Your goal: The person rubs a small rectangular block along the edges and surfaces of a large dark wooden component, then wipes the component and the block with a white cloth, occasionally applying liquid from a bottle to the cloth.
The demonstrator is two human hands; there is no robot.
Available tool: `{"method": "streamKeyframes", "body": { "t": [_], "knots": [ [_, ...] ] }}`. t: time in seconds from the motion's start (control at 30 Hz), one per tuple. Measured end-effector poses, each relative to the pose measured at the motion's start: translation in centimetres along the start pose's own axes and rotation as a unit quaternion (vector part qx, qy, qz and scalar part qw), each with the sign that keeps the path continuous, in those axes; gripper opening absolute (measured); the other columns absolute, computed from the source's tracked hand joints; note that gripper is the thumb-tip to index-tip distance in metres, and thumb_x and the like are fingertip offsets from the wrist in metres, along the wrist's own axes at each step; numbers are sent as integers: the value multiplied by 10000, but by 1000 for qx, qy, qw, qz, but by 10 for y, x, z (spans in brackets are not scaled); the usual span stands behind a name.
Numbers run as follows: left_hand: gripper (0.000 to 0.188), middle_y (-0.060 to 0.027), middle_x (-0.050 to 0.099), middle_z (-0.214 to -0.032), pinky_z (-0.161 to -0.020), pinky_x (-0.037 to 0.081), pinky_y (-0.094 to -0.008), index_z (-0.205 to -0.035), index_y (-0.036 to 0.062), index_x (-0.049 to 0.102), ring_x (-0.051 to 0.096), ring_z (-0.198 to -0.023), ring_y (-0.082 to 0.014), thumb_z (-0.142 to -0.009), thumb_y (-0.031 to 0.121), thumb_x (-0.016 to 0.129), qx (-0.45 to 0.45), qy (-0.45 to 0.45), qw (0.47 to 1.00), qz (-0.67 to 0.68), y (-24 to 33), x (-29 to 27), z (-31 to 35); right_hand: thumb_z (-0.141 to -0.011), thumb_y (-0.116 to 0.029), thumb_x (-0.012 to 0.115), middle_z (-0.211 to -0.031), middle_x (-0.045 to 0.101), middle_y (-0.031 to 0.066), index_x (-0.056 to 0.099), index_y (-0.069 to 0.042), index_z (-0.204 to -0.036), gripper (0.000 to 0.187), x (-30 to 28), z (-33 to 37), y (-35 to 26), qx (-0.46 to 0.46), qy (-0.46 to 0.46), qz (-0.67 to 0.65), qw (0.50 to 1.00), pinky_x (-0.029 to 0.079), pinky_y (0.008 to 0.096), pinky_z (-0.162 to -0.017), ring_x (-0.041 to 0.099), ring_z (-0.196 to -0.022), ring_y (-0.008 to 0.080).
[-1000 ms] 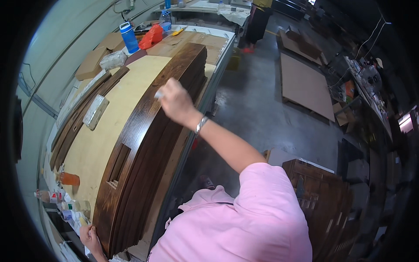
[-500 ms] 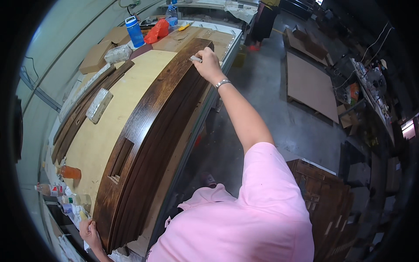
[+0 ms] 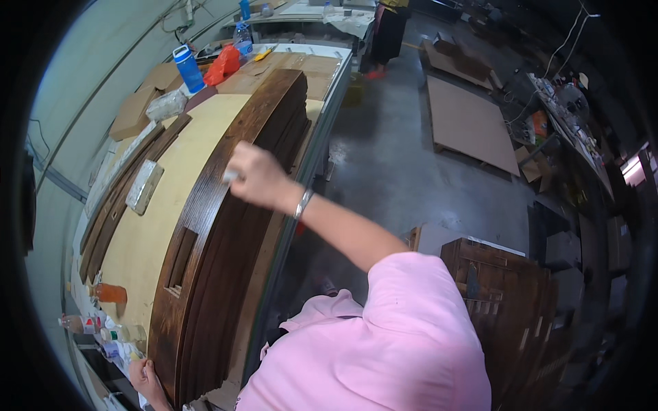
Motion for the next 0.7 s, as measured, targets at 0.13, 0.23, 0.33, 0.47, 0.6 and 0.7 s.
{"method": "streamKeyframes", "body": {
  "t": [0.13,0.23,0.33,0.47,0.6,0.7],
  "knots": [
    [184,-143,713,-870,-772,511,-375,-937,-23,726,657,-807,-293,-879,143,670,-17,-39,996,-79,50,-7,-14,-675,-94,670,-798,491,120,558,-43,-772,156,53,49,-106,-121,-36,-21,992,495,402,-634,564,-750,303],
    [179,-162,713,-895,-789,512,-393,-906,-7,735,658,-840,-324,-878,157,668,-48,-48,995,-79,51,-7,-15,-683,-89,634,-778,465,87,493,-57,-703,146,91,68,-177,-147,-32,-123,981,464,385,-577,528,-700,254],
    [179,-154,712,-939,-818,509,-391,-950,9,733,653,-878,-320,-873,158,672,-73,-70,991,-86,41,-7,-12,-704,-119,608,-780,449,69,478,-65,-673,145,121,87,-233,-213,-74,-144,964,447,351,-603,520,-747,233],
    [75,-111,550,-772,-686,409,-318,-867,-40,609,524,-740,-222,-869,28,641,-24,-12,1000,-7,3,0,-1,-696,-135,624,-786,453,82,491,-62,-684,153,116,77,-218,-189,-71,-126,971,444,364,-612,520,-749,243],
    [70,-110,559,-797,-695,413,-314,-885,-37,615,524,-749,-221,-880,30,635,-16,1,1000,21,0,1,-1,-682,-125,666,-782,507,91,543,-65,-626,148,98,60,-195,-152,-58,-87,983,450,396,-636,537,-767,265],
    [63,-105,565,-815,-702,419,-316,-892,-32,620,529,-752,-224,-883,29,635,-46,-3,999,7,-4,-7,5,-677,-165,634,-775,480,73,506,-70,-632,166,142,86,-258,-237,-97,-169,952,427,355,-624,524,-770,244]
  ]
}}
Point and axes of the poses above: each hand's wrist, its own z-axis away from the middle knuckle, its own x-axis out of the palm, y = z × x, the point moved 9 cm from there along -z, towards the middle knuckle
